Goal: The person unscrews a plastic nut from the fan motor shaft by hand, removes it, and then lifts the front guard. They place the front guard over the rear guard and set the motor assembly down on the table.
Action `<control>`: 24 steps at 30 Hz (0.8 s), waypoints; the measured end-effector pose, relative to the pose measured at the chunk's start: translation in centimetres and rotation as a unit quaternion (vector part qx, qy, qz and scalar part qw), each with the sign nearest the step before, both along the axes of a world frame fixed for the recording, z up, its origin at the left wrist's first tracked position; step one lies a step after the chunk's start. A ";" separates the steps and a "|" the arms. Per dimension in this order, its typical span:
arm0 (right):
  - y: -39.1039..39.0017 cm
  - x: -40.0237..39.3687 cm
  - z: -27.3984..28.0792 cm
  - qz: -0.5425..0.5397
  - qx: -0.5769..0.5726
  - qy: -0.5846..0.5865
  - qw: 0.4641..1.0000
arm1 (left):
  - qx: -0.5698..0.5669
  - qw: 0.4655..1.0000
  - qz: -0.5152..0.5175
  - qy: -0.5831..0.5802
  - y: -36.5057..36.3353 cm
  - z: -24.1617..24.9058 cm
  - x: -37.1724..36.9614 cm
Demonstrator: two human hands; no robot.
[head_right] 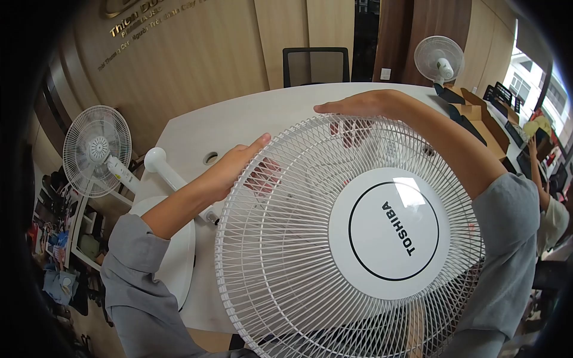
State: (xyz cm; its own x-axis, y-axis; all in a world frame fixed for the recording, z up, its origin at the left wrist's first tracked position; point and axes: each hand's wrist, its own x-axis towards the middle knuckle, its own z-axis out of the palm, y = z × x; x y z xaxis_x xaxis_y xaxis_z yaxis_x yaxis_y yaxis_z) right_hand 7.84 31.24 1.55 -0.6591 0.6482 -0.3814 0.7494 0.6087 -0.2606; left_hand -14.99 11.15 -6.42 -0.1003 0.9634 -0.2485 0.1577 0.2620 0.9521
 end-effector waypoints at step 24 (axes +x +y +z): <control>1.2 1.6 -0.9 0.025 0.057 0.109 0.992 | -0.046 0.965 0.034 -0.257 -12.1 -0.1 3.6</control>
